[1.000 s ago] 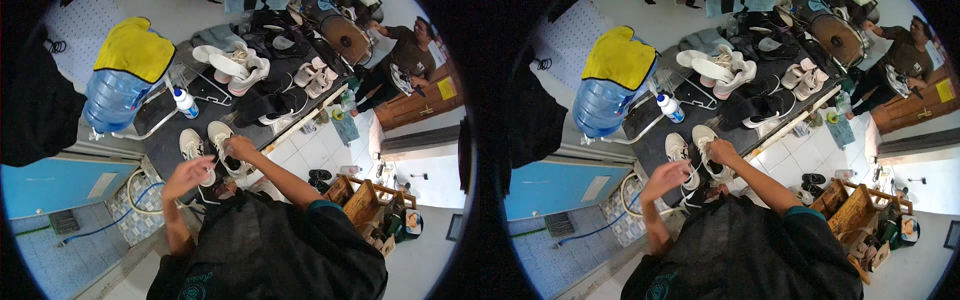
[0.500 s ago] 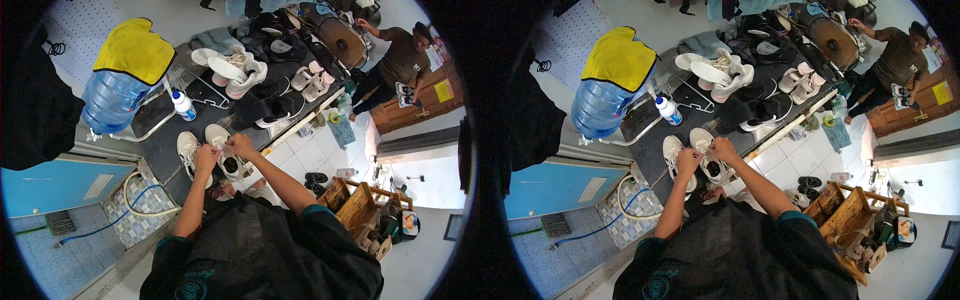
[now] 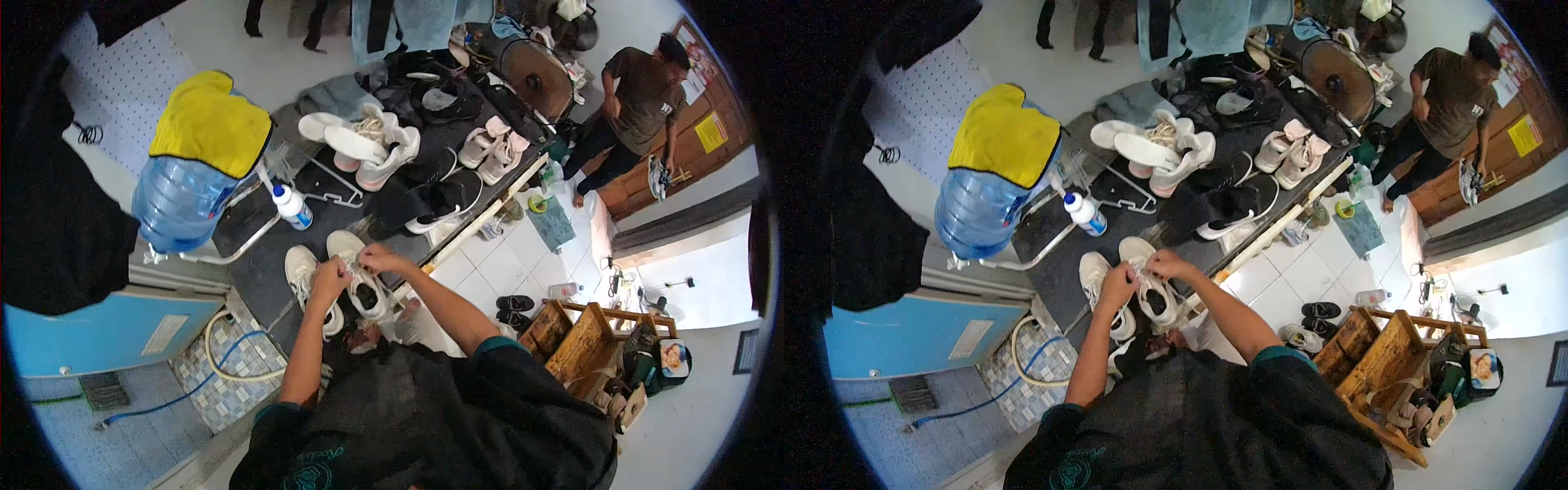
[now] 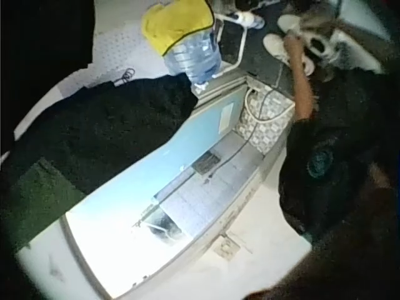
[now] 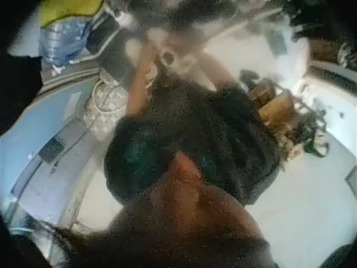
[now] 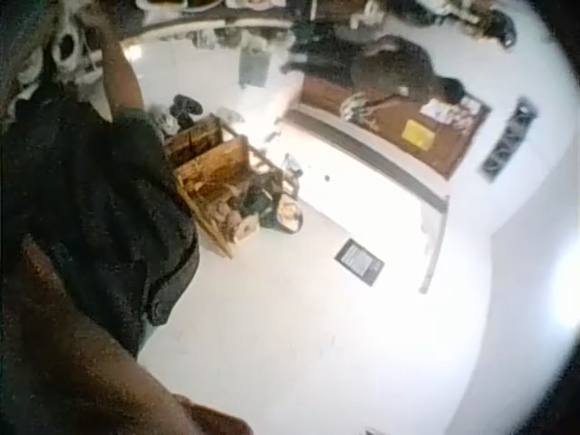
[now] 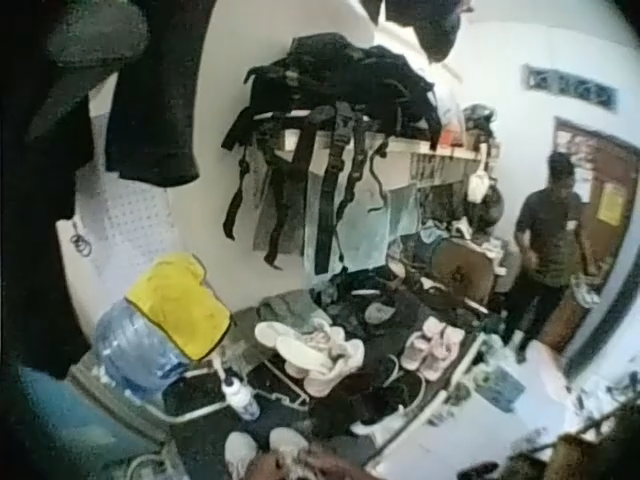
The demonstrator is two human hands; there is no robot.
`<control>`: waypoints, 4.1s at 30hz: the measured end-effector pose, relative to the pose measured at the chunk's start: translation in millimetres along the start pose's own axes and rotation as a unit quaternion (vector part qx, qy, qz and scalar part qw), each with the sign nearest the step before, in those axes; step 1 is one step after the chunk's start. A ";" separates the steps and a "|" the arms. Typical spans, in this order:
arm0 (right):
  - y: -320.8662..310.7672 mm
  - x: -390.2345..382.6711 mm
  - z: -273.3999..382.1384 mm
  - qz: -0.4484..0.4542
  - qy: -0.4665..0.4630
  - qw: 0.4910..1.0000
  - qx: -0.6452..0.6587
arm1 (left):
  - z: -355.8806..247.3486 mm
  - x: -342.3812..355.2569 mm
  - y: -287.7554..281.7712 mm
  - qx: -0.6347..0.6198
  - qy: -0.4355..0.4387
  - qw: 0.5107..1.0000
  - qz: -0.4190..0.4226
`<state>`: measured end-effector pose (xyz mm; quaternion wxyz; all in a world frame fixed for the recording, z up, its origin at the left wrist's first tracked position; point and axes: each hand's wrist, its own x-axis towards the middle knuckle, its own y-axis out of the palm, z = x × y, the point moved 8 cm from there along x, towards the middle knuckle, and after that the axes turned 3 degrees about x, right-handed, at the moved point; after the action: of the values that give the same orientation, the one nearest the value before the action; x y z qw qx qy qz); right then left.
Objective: The person laces and organizes shoes by hand at a shoe repair bench.
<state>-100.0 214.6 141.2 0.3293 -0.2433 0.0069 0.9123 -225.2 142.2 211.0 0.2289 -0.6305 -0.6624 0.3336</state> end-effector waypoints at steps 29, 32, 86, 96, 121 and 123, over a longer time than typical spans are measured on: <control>-60.1 -7.1 16.1 -0.055 -0.036 0.991 -0.113 | 51.1 0.9 -7.8 -0.281 -0.232 0.927 -0.090; -58.6 -16.9 20.3 -0.145 -0.110 0.971 -0.153 | 64.4 -7.0 -13.0 -0.105 -0.136 0.979 -0.109; -229.5 -132.0 -99.6 -0.282 0.025 0.882 0.376 | 58.2 -60.9 -179.0 0.186 -0.152 0.932 -0.274; -166.2 -97.6 50.5 -0.216 -0.162 0.932 -0.241 | 20.5 -88.1 -108.7 -0.164 -0.356 0.909 0.142; 9.3 60.9 76.8 0.008 -0.246 0.953 -0.178 | 12.8 28.5 -46.3 0.091 -0.157 0.973 -0.144; 6.3 61.1 72.0 -0.050 -0.230 0.948 -0.212 | 11.5 31.4 -46.3 0.151 -0.214 0.958 -0.117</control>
<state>-176.1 258.6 176.3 0.3077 -0.0911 -0.2748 0.9064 -268.2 172.3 233.4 0.2114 -0.4205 -0.7071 0.5278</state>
